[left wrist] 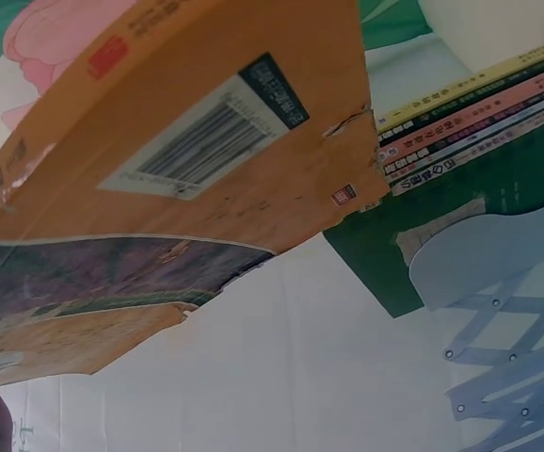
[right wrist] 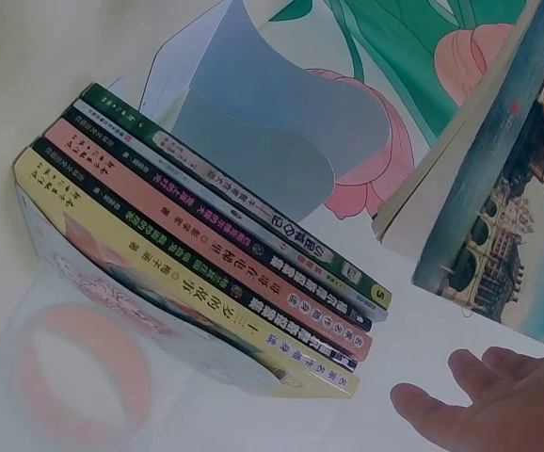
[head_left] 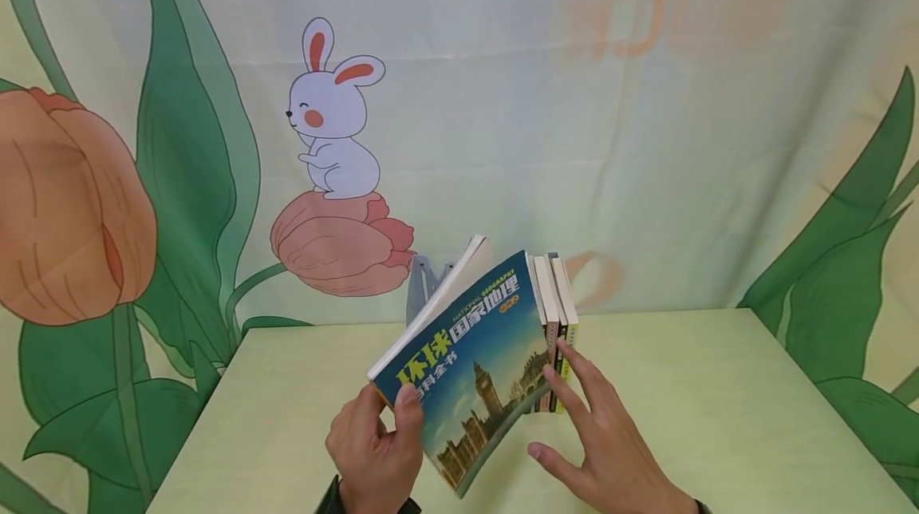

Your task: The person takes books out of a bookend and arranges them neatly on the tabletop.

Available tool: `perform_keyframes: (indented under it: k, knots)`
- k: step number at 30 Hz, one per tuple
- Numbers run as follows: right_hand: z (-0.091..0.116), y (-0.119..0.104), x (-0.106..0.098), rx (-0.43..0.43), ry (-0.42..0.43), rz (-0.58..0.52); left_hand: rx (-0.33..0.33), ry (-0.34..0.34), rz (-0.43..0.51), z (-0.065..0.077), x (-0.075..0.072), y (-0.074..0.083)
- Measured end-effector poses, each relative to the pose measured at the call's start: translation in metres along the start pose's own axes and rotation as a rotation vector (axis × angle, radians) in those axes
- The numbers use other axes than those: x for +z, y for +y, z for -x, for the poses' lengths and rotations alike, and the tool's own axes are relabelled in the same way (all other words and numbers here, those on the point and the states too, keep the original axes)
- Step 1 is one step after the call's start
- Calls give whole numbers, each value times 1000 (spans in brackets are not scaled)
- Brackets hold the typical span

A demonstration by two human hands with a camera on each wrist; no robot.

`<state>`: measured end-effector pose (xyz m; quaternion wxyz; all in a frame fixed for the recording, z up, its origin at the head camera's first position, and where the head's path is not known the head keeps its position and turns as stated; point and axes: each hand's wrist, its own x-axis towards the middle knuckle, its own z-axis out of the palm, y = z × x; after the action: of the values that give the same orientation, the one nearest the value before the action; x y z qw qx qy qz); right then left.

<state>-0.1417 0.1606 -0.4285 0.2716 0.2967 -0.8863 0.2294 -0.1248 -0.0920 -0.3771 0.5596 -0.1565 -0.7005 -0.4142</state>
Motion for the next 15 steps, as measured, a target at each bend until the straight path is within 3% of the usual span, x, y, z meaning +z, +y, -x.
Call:
perform_keyframes:
  k: [4, 10, 15]
  knots:
    - [0, 0, 1, 14, -1, -45, -15, -1, 30, 2, -3, 2]
    - [-2, -1, 2, 35, -17, -115, -120, -27, 45, 3, -7, 9]
    - [-4, -3, 3, 69, -39, -165, -153, -43, 51, 7, -10, 13]
